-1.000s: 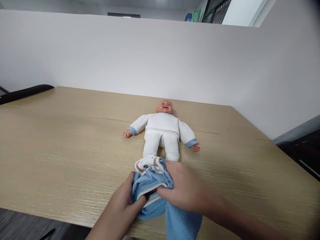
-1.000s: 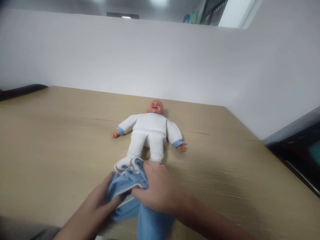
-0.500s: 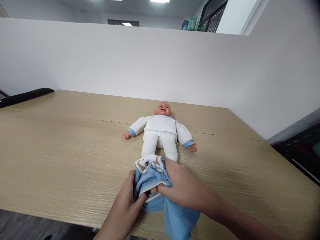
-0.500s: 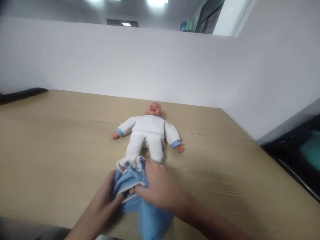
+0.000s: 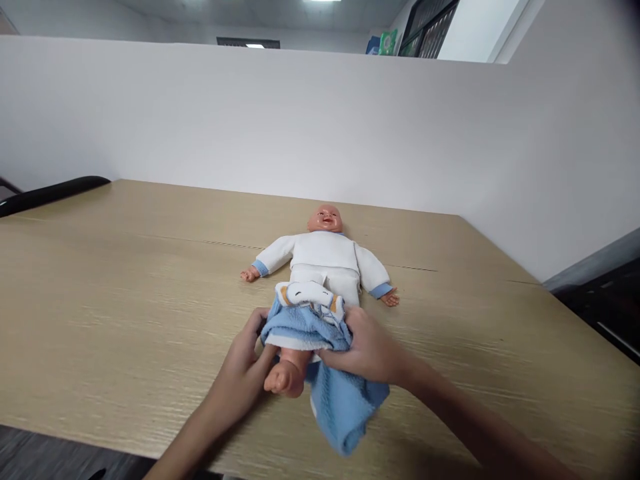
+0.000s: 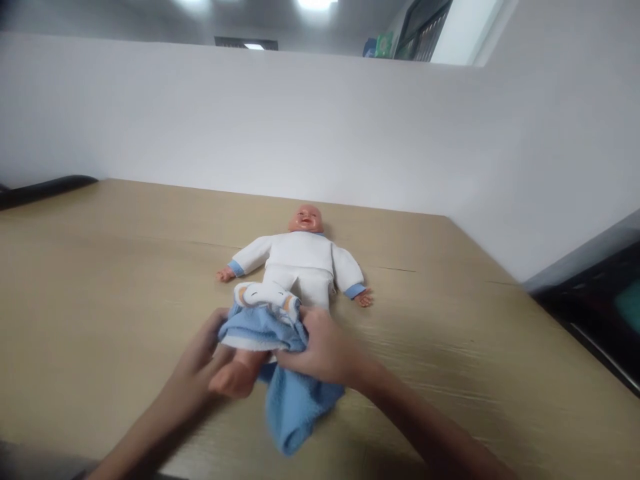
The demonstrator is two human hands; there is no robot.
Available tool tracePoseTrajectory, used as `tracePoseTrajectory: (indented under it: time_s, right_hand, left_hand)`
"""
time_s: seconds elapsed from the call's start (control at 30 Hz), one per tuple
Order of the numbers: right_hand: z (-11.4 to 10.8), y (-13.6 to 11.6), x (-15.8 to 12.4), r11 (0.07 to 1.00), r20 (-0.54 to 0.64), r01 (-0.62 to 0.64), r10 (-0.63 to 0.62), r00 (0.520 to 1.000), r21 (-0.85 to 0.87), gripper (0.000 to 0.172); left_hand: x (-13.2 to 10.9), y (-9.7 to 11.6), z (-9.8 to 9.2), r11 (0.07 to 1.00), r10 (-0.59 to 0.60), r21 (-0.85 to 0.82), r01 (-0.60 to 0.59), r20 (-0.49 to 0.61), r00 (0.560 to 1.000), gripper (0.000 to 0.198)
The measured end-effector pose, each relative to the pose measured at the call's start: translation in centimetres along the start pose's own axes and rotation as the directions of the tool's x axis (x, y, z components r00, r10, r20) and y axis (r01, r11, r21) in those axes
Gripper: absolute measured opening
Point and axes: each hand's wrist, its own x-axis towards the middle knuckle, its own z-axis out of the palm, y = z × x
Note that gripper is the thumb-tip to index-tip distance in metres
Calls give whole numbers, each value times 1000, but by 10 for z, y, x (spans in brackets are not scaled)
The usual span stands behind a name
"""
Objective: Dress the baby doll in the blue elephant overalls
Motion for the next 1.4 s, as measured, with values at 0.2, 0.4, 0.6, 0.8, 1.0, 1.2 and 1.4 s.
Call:
tracePoseTrajectory:
  time_s: [0.2, 0.4, 0.6, 0.8, 1.0, 1.2, 1.4]
  right_hand:
    - [-24, 18, -3, 990, 22, 28, -32, 999, 139, 53]
    - [-28, 50, -17, 776, 110, -179, 141, 984, 605, 54]
    - [-19, 57, -18, 554, 69, -194, 238, 969, 810, 75]
    - [-22, 58, -17, 548, 72, -203, 251, 965, 812, 64]
    - [-22, 73, -20, 709, 35, -198, 238, 971, 676, 60]
    - [-42, 59, -29, 859, 278, -247, 129, 952, 449, 59]
    - [-42, 58, -37, 781, 205, -296, 217, 954, 550, 55]
  left_hand:
    - [21, 4, -26, 999, -23, -26, 27, 136, 990, 44]
    - [23, 4, -46, 998, 58, 17, -63, 230, 972, 60]
    - [43, 28, -43, 960, 135, 201, -194, 276, 952, 60]
    - [93, 77, -17, 828, 78, 405, -387, 601, 795, 77]
    - [143, 83, 8, 934, 31, 138, -329, 887, 460, 41]
    - [160, 59, 23, 994, 5, 45, -99, 891, 454, 36]
    - [161, 61, 23, 982, -17, 70, -174, 957, 289, 46]
